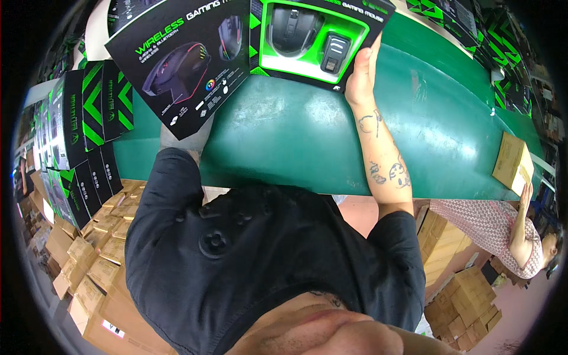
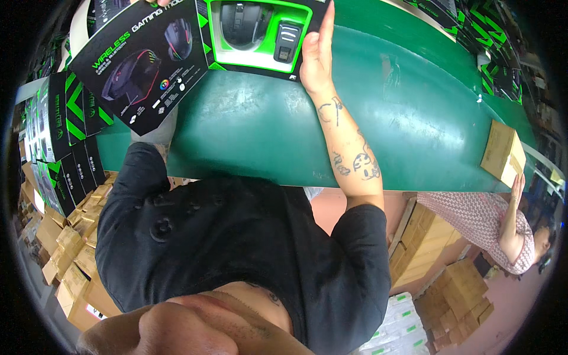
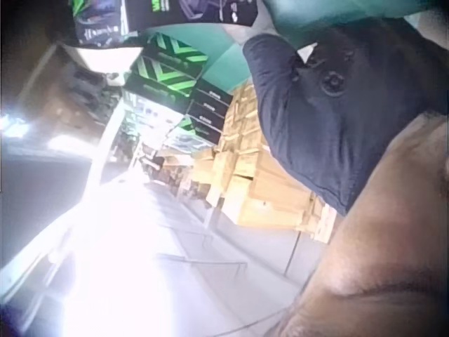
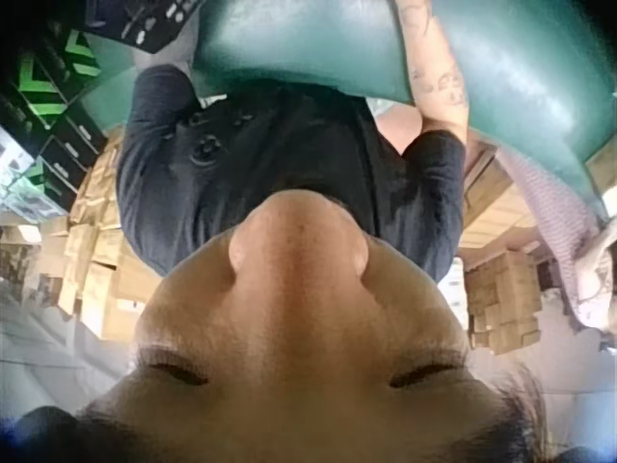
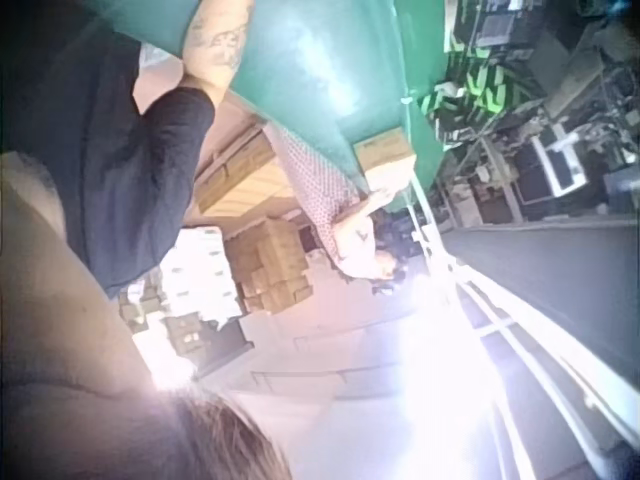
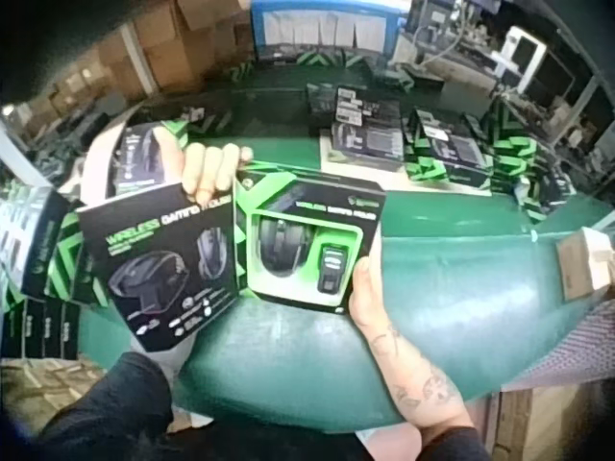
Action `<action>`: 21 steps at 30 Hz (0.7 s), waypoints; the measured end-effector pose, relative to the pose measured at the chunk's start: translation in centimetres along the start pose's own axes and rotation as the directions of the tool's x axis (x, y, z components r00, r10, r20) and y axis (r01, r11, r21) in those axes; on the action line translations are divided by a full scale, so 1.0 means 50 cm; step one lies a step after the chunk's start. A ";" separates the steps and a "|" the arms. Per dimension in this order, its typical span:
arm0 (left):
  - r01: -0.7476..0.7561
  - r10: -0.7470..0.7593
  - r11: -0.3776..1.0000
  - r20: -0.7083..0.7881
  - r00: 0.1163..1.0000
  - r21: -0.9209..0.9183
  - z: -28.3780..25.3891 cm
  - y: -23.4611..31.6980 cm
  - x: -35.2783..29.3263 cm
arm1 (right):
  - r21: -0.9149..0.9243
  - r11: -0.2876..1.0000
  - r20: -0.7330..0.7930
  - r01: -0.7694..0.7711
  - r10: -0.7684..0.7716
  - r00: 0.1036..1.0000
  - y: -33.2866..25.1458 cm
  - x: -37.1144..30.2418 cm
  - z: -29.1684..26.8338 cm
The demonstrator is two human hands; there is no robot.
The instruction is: The person inspects and organizes gaming mouse boxes on a conveyor belt by hand.
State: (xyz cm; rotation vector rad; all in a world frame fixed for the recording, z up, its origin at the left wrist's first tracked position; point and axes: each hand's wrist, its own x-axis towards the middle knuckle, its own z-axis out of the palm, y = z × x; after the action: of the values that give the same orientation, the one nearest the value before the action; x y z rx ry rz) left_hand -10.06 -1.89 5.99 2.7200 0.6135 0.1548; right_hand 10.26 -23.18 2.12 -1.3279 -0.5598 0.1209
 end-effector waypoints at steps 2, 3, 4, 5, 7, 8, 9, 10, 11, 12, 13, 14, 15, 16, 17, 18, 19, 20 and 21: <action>0.074 -0.113 0.982 0.226 0.968 0.175 -0.003 -0.015 -0.018 | 0.013 1.000 0.021 -0.005 0.005 1.000 0.000 0.004 0.011; 0.123 -0.104 0.944 0.076 0.992 -0.308 0.010 -0.019 -0.013 | 0.018 1.000 0.028 -0.004 0.003 1.000 -0.002 0.005 0.013; 0.067 -0.165 0.689 -0.067 0.984 -0.722 0.023 -0.023 -0.002 | 0.019 1.000 0.035 0.001 -0.002 0.999 -0.003 0.006 0.013; 0.069 -0.171 0.693 -0.071 0.983 -0.717 0.001 0.002 0.007 | 0.033 0.999 0.047 0.005 -0.007 0.999 -0.003 0.007 0.018; -0.178 0.093 0.859 -0.196 0.976 -0.479 0.045 0.067 0.177 | 0.042 0.999 0.069 0.016 -0.019 0.997 -0.001 0.008 0.026; -0.294 0.224 0.899 -0.234 0.946 -0.326 0.091 0.064 0.349 | 0.056 0.996 0.097 -0.076 0.070 0.993 0.004 0.005 0.037; -0.439 0.394 0.877 -0.230 0.890 -0.197 0.082 0.137 0.333 | 0.032 0.985 0.071 -0.167 0.165 0.984 0.023 0.008 0.006; -0.572 0.549 0.819 -0.220 0.806 -0.054 0.048 0.200 0.307 | 0.017 0.969 0.051 -0.246 0.245 0.968 0.030 0.020 -0.017; -0.678 0.682 0.728 -0.195 0.705 0.097 0.022 0.236 0.314 | 0.065 0.990 0.136 -0.128 0.118 0.984 0.038 0.039 -0.022; -0.764 0.767 0.640 -0.121 0.630 0.083 0.036 0.237 0.299 | 0.037 0.986 0.152 -0.160 0.153 0.977 0.050 0.051 -0.036; -0.840 0.842 0.540 -0.049 0.538 0.059 0.070 0.235 0.271 | 0.002 0.981 0.160 -0.192 0.189 0.969 0.063 0.056 -0.055; -0.777 0.758 0.626 0.183 0.626 0.065 0.098 0.221 0.247 | -0.025 0.980 0.129 -0.196 0.197 0.972 0.070 0.060 -0.053; -0.763 0.754 0.635 0.121 0.646 0.116 0.115 0.215 0.245 | -0.095 0.960 0.027 -0.265 0.269 0.963 0.066 0.061 -0.050; -0.709 0.703 0.687 0.104 0.704 0.158 0.117 0.216 0.259 | -0.053 0.957 -0.028 -0.285 0.284 0.958 0.067 0.064 -0.056; -0.652 0.650 0.733 0.085 0.755 0.192 0.116 0.214 0.274 | -0.009 0.952 -0.086 -0.304 0.303 0.949 0.063 0.065 -0.060; -0.581 0.593 0.776 0.030 0.805 0.247 0.119 0.198 0.310 | -0.015 0.958 -0.092 -0.287 0.285 0.954 0.058 0.069 -0.067; -0.527 0.556 0.787 0.001 0.831 0.321 0.122 0.167 0.356 | 0.008 0.935 -0.125 -0.354 0.352 0.928 0.050 0.073 -0.066; -0.488 0.527 0.809 -0.036 0.849 0.328 0.126 0.122 0.409 | 0.034 0.909 -0.152 -0.415 0.415 0.897 0.045 0.083 -0.063; -0.451 0.504 0.805 -0.044 0.862 0.385 0.119 0.089 0.455 | 0.033 0.916 -0.146 -0.400 0.400 0.905 0.050 0.093 -0.060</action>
State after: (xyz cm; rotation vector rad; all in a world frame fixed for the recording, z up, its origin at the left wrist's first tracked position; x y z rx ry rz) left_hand 13.24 2.38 2.71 3.1990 -0.0465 0.4029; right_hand 16.20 -23.34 0.88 -1.4228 -0.1520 0.3563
